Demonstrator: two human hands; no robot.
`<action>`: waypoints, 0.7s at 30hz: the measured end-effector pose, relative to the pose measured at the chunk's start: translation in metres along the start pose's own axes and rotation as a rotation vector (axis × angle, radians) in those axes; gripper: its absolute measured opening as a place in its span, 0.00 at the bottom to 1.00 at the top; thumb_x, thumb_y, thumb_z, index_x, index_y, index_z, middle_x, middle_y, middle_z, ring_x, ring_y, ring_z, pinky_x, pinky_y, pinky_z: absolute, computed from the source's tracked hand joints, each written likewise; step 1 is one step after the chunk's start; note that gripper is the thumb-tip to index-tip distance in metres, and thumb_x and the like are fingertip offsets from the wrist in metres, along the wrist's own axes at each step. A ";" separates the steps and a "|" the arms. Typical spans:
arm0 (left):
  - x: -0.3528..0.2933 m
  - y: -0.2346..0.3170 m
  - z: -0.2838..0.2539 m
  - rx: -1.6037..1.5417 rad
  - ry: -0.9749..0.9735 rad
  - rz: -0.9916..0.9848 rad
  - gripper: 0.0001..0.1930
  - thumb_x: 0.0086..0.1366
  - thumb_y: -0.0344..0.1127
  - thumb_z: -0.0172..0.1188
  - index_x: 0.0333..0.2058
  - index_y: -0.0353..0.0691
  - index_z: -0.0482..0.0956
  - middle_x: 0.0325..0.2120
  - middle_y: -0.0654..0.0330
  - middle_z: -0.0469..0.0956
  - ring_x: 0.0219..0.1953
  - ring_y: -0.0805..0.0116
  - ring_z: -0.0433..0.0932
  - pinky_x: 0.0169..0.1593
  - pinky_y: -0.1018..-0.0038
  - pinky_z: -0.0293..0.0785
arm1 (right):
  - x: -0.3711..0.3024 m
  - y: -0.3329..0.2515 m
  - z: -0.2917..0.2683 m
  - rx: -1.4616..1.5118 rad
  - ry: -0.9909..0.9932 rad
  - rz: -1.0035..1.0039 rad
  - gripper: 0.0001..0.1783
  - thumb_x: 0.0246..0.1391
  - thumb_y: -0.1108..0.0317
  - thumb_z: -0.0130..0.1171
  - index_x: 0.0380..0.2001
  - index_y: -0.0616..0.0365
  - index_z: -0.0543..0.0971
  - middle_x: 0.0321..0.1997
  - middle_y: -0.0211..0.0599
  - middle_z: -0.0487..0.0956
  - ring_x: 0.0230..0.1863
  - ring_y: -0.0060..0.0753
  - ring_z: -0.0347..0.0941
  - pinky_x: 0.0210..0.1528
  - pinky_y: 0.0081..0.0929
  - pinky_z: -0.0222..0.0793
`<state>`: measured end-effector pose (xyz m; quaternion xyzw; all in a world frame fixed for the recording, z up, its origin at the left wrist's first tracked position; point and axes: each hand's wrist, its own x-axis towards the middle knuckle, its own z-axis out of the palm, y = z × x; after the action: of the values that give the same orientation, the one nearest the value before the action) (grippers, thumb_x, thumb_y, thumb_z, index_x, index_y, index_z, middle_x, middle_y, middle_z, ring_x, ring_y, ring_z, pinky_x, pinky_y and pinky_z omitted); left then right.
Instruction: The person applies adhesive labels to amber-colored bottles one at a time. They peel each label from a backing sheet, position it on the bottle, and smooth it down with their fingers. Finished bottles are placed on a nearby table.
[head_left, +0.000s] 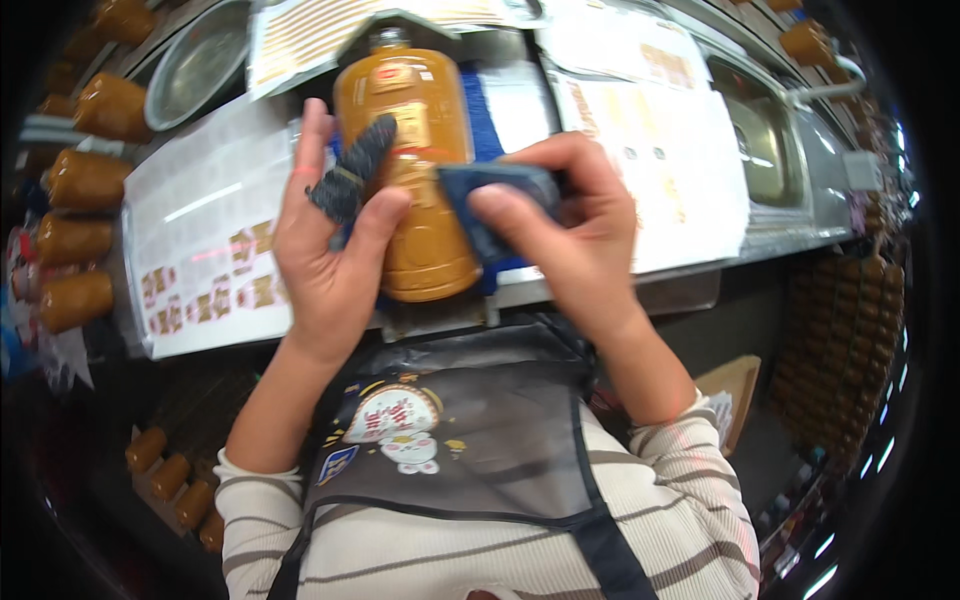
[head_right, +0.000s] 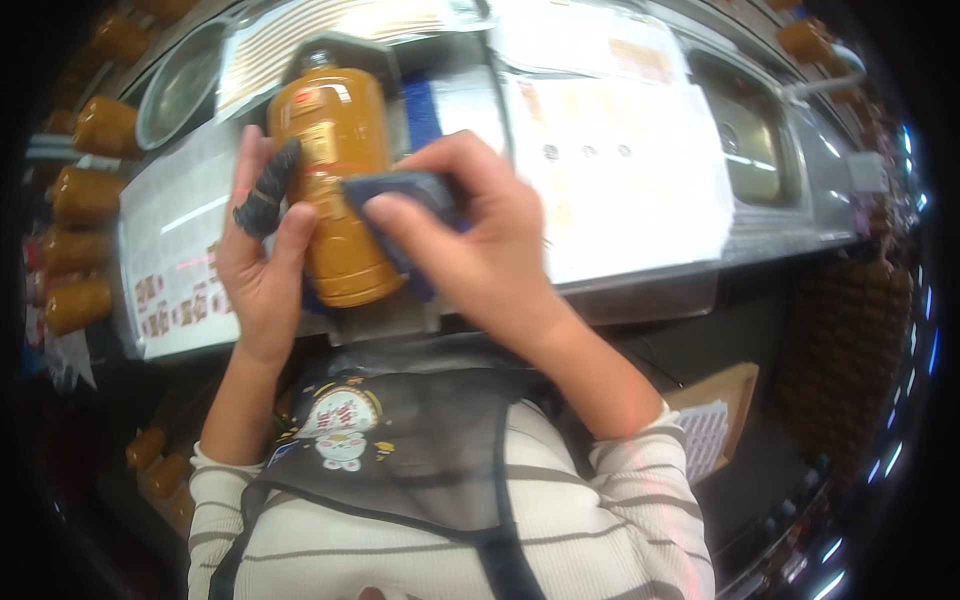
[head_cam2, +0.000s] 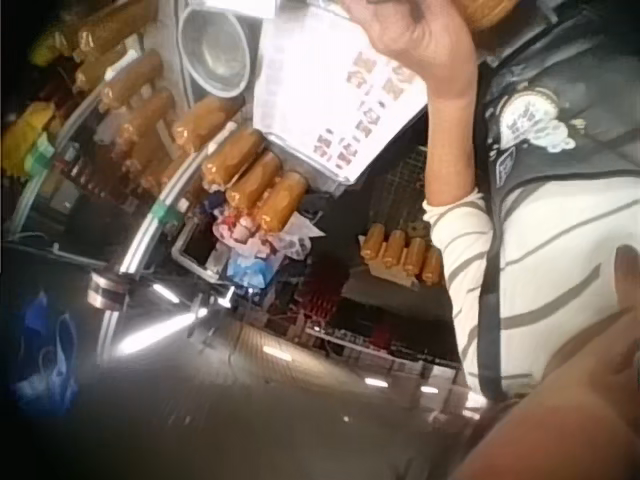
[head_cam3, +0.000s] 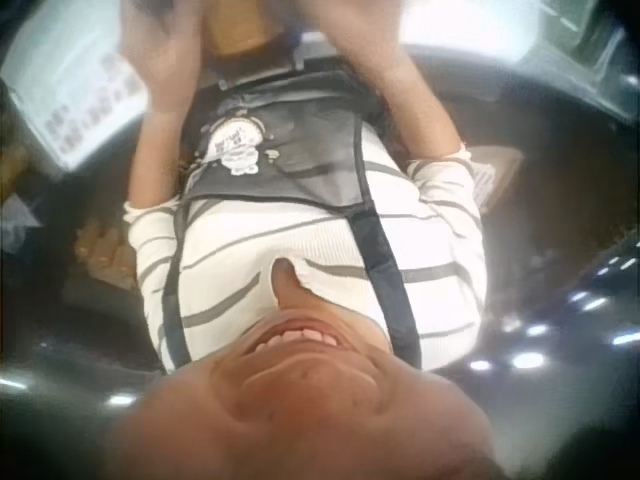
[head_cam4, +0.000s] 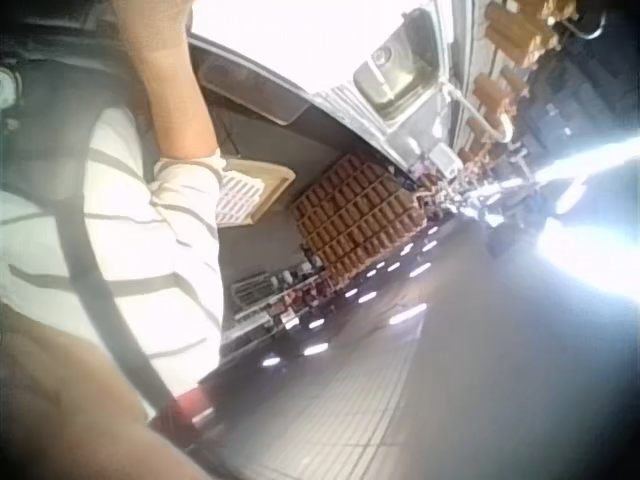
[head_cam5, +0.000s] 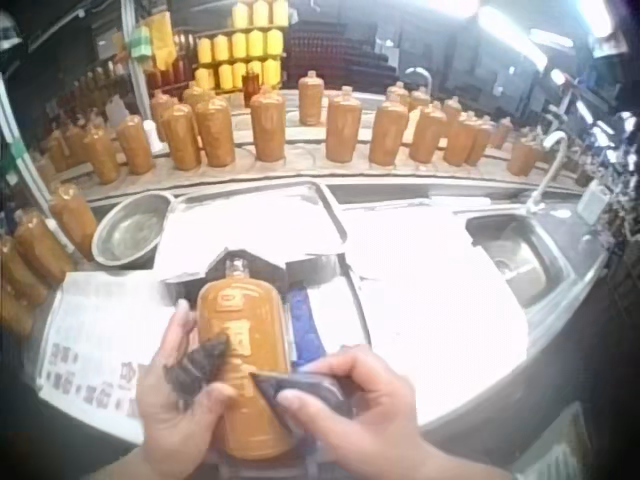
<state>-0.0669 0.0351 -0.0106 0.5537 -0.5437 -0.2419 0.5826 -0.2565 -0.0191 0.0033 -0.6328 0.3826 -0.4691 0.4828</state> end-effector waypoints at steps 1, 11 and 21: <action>0.005 0.001 -0.006 0.224 -0.120 0.144 0.20 0.65 0.42 0.66 0.51 0.37 0.83 0.68 0.39 0.60 0.68 0.51 0.65 0.68 0.55 0.55 | 0.002 0.001 0.000 -0.067 0.022 0.039 0.15 0.51 0.68 0.72 0.37 0.62 0.78 0.32 0.30 0.79 0.35 0.18 0.74 0.37 0.19 0.71; 0.001 0.013 -0.024 0.327 -0.232 0.239 0.19 0.69 0.45 0.60 0.48 0.36 0.85 0.69 0.38 0.58 0.71 0.45 0.57 0.70 0.52 0.50 | -0.001 0.022 -0.174 -0.619 0.159 0.450 0.11 0.55 0.65 0.66 0.27 0.63 0.81 0.24 0.30 0.80 0.29 0.16 0.72 0.33 0.17 0.66; -0.017 -0.012 -0.038 0.141 -0.025 -0.042 0.23 0.75 0.33 0.45 0.63 0.26 0.67 0.70 0.47 0.58 0.72 0.57 0.57 0.72 0.62 0.51 | 0.049 0.045 -0.259 -1.541 0.121 0.654 0.44 0.39 0.45 0.75 0.54 0.61 0.72 0.55 0.52 0.75 0.54 0.53 0.75 0.54 0.44 0.71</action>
<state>-0.0335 0.0614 -0.0196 0.6017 -0.5548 -0.2219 0.5301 -0.4942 -0.1406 -0.0049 -0.6164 0.7855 0.0541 0.0058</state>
